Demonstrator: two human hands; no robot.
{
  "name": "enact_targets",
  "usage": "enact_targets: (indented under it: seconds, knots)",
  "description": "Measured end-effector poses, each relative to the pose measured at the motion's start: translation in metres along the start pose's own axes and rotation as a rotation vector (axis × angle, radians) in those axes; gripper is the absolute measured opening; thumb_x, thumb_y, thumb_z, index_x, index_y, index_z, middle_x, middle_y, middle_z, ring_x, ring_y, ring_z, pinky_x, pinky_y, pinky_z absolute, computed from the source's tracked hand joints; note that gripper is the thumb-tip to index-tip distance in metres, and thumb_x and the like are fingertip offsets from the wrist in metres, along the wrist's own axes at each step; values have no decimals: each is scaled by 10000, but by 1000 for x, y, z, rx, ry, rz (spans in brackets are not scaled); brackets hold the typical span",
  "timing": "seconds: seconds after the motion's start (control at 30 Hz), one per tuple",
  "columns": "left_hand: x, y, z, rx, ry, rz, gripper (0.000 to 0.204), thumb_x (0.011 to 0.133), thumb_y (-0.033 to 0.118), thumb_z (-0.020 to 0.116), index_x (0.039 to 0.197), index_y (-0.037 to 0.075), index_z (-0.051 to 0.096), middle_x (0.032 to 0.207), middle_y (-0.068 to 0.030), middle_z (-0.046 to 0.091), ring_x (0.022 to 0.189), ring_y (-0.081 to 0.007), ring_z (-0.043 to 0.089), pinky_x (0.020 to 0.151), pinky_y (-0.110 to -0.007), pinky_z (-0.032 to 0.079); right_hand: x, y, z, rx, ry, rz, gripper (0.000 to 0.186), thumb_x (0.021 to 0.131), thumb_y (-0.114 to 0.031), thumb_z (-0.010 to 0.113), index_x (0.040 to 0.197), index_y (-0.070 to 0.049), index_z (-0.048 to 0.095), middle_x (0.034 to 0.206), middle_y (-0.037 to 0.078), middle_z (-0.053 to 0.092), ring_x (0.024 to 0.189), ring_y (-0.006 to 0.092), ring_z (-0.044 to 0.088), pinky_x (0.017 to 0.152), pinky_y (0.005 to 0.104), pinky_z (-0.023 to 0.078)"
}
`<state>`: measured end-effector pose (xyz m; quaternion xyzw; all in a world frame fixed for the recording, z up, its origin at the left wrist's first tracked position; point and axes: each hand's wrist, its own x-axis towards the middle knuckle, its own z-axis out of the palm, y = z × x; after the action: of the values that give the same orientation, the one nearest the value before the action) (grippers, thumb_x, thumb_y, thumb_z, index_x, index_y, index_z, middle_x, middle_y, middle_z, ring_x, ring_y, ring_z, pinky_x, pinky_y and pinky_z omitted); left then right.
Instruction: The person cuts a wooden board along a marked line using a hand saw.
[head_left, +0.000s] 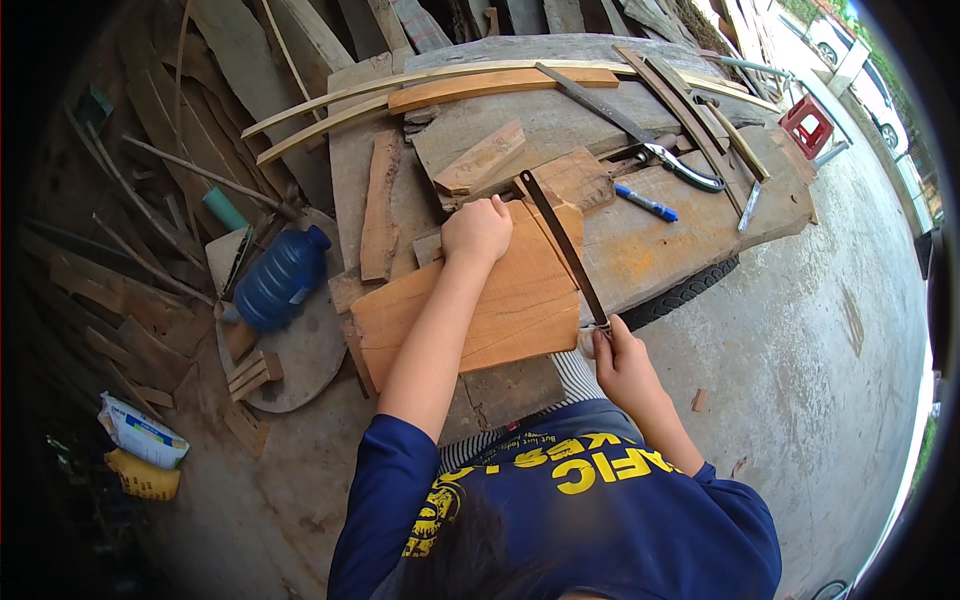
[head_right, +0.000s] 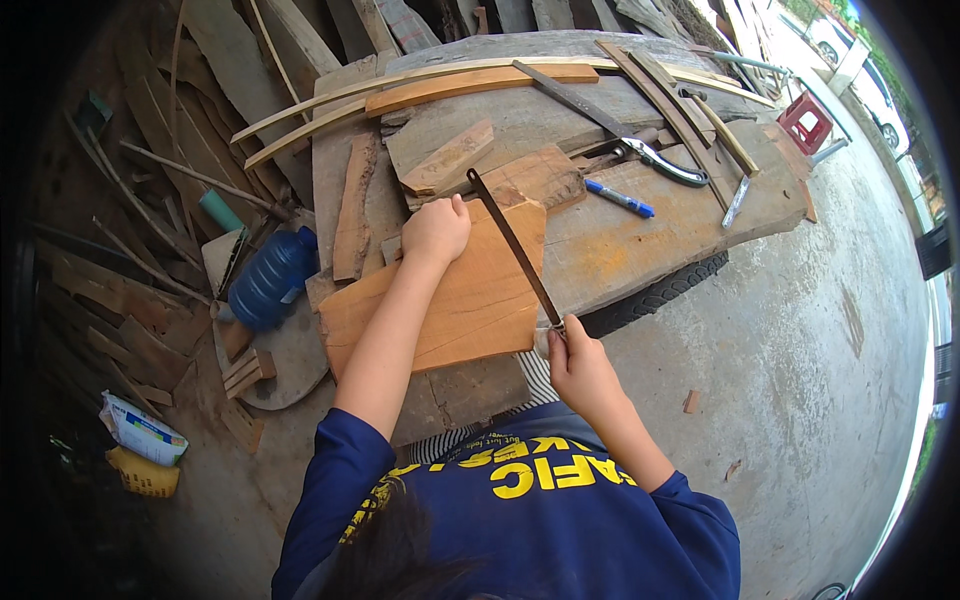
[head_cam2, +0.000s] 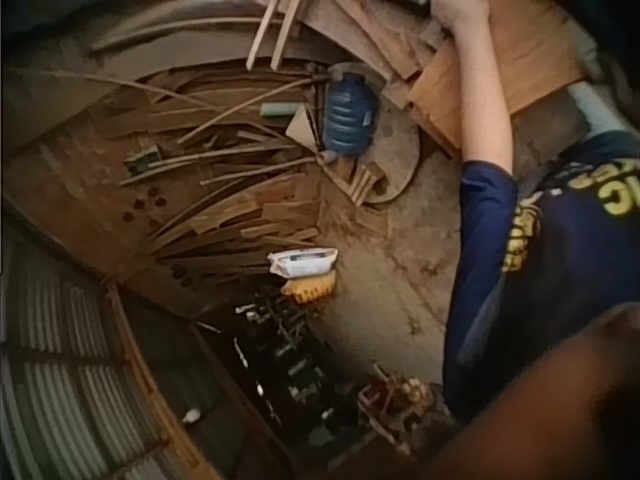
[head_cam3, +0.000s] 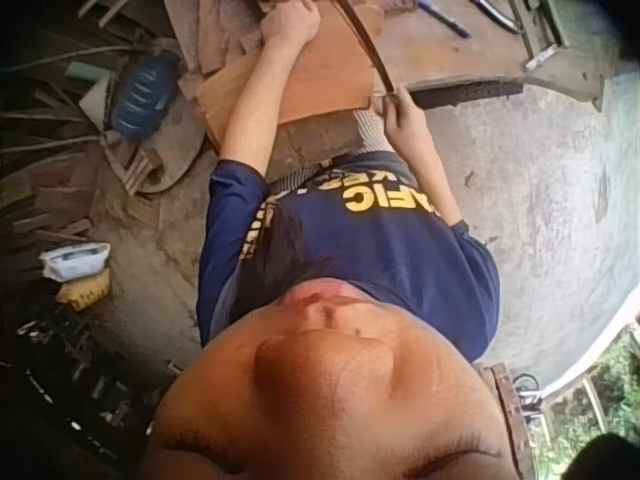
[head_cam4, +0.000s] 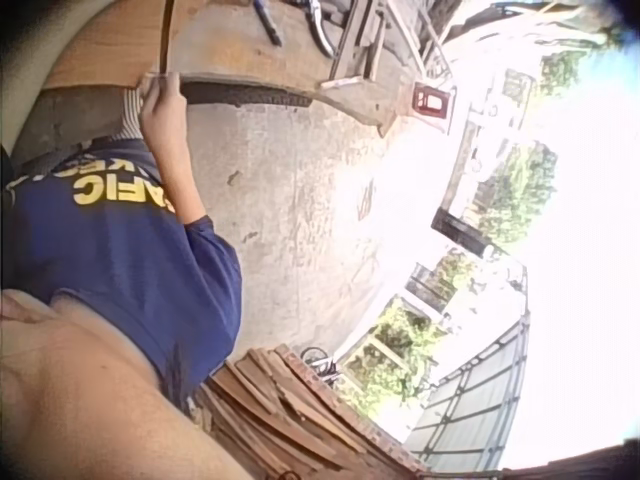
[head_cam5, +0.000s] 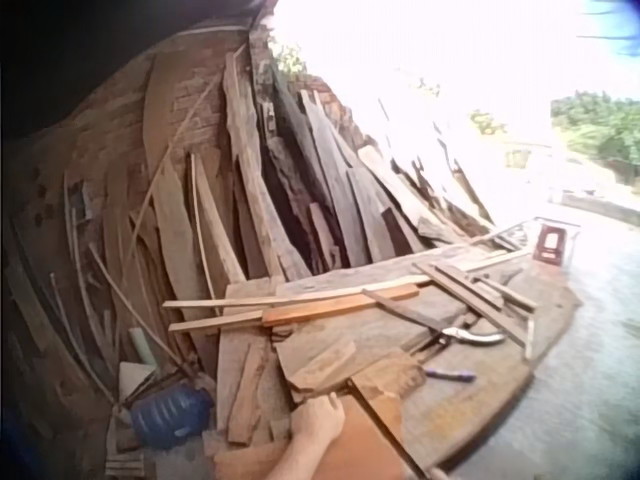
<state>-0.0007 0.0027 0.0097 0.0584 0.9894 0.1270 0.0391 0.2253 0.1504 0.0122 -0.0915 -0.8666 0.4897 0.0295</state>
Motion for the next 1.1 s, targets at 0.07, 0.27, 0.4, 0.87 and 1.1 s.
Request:
enact_targets:
  seconds: [0.07,0.27,0.4,0.87,1.1]
  knots:
    - [2,-1,1,-3,12,16,526,990,322,295,851,21,704,874,-179,704,828,-331,689,722,-433,559,-13,-6,-7,16,16,24,159,940,-115,526,886,10,445,711,265,593,690,469,588,565,454,443]
    - [5,-3,-1,-40,-90,58,539,1005,331,256,946,3,680,980,-205,683,938,-354,655,825,-472,516,-20,9,-2,-50,98,21,126,937,-110,542,978,-4,487,698,244,599,636,437,596,539,419,435]
    - [11,-8,1,-35,-155,81,538,1013,349,244,1002,16,666,1025,-192,679,976,-348,644,855,-475,501,-8,-6,2,122,103,-83,419,910,-131,573,1287,-10,438,776,240,657,618,325,654,556,362,469]
    - [-4,-13,6,-93,44,155,435,1000,342,317,909,54,630,895,-189,681,852,-376,648,758,-481,506,52,-28,8,-227,-262,39,733,912,-254,547,1442,109,192,887,339,631,833,410,662,785,388,506]
    - [-4,-14,7,-75,76,175,459,995,330,328,895,24,656,878,-189,690,843,-347,667,745,-455,527,52,-18,4,-14,-308,111,415,922,-272,566,1140,81,563,783,232,653,689,284,640,668,367,497]
